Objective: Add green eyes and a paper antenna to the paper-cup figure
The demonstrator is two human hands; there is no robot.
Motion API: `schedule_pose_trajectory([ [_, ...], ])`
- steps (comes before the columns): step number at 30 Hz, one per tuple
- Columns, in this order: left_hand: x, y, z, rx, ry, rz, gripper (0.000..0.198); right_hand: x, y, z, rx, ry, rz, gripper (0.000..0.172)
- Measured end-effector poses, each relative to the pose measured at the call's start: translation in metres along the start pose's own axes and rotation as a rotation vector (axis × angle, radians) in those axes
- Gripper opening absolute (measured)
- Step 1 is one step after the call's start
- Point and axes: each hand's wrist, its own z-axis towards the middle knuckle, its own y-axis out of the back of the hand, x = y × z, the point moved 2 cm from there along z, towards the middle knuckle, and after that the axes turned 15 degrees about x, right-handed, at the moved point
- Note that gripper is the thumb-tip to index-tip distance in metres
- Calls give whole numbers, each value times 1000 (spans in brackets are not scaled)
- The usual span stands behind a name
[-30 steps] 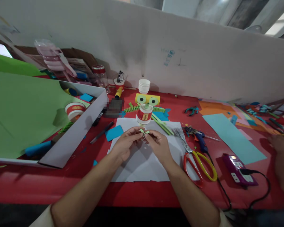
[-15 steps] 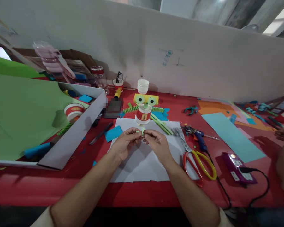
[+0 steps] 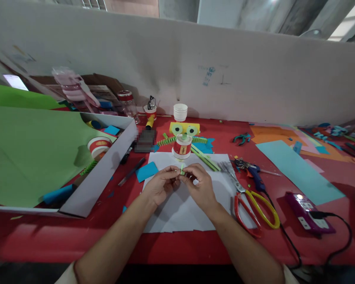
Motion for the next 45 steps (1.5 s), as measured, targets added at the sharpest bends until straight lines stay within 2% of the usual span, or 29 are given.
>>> schedule_pose_trajectory([
  [8,-2,-5,-3,93,11,55,26,7,5,-2,-23,92,-27,14],
  [11,-3,-6,-3,91,-9,50,30,6,5,-1,-53,86,-10,13],
  [16,-4,-3,-2,16,-75,152,30,-1,3,1,-41,-37,109,7],
  [21,-7,-2,-2,-47,-188,313,23,-5,2,0,8,-151,246,13],
  [25,-9,-2,-3,-35,-207,361,20,-7,0,2,22,-259,406,16],
  [31,-10,-3,-4,-5,-278,491,13,-9,-3,4,11,-341,542,16],
  [35,-10,-4,-4,-1,-269,519,14,-10,-3,3,-46,-381,596,20],
  [40,-11,-3,-4,-3,-250,516,14,-8,-4,3,-27,-457,650,22],
  [45,-10,-2,-4,-54,-241,529,14,-7,-5,5,-28,-500,722,19],
])
